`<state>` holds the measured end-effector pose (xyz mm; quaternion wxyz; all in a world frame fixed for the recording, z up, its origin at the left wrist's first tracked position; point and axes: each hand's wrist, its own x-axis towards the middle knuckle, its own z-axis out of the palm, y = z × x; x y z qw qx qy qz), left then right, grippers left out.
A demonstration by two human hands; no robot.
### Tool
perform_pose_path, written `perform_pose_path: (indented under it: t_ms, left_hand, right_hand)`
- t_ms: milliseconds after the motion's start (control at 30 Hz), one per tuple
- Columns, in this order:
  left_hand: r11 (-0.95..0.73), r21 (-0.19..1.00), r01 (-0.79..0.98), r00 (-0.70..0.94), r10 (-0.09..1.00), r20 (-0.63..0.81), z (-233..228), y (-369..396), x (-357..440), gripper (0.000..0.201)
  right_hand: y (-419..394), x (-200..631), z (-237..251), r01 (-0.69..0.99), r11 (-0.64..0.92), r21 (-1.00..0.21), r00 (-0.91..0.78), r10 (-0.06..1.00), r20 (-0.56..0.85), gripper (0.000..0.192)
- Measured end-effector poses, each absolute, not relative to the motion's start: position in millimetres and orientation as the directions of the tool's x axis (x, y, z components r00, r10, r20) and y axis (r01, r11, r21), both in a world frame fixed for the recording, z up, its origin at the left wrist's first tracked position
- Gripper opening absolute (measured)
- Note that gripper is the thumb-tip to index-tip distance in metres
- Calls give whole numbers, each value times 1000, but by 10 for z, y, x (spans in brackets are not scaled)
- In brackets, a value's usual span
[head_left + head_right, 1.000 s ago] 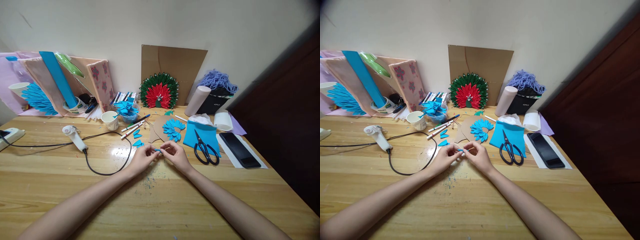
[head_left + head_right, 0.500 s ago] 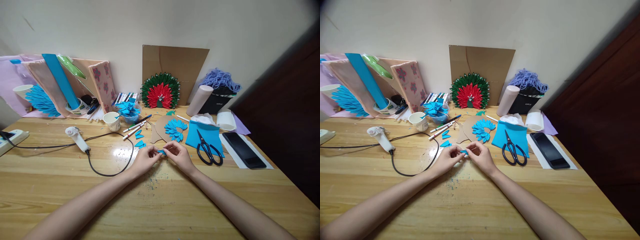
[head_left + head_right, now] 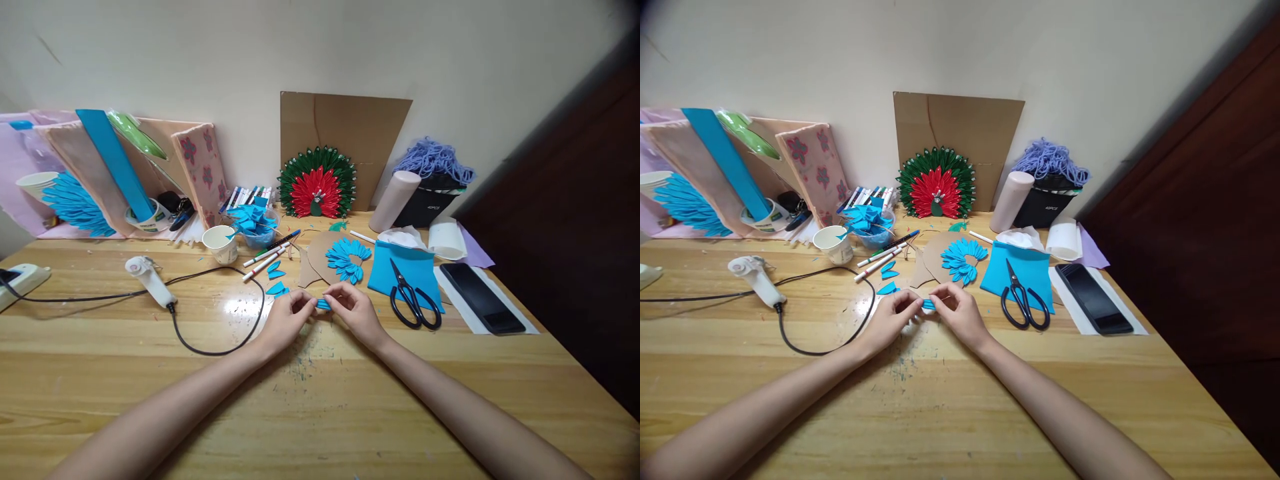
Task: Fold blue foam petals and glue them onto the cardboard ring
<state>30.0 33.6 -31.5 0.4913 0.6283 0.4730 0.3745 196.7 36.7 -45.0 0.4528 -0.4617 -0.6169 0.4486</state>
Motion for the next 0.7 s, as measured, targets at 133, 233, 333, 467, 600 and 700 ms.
perform_pose_path:
  t_ms: [133,233,333,467,600,700]
  left_hand:
    - [-79,967,242,230,973,21,-337,344,288,28]
    - [-80,964,255,241,970,17,-336,342,290,27]
    - [-86,959,271,271,962,10,-323,336,300,30]
    - [-101,955,279,291,956,16,-314,332,308,32]
    - [-124,954,274,274,961,46,-327,339,298,31]
    - [-124,958,258,266,963,53,-337,345,293,31]
  right_hand:
    - [374,1973,-455,174,177,-969,-145,977,153,19]
    - [370,1969,-456,167,190,-968,-137,976,168,17]
    - [359,1963,-457,163,199,-966,-148,973,175,16]
    - [350,1964,-456,163,211,-964,-143,972,189,16]
    - [351,1969,-454,148,180,-972,-187,971,151,19]
    - [346,1969,-452,142,162,-977,-221,967,128,21]
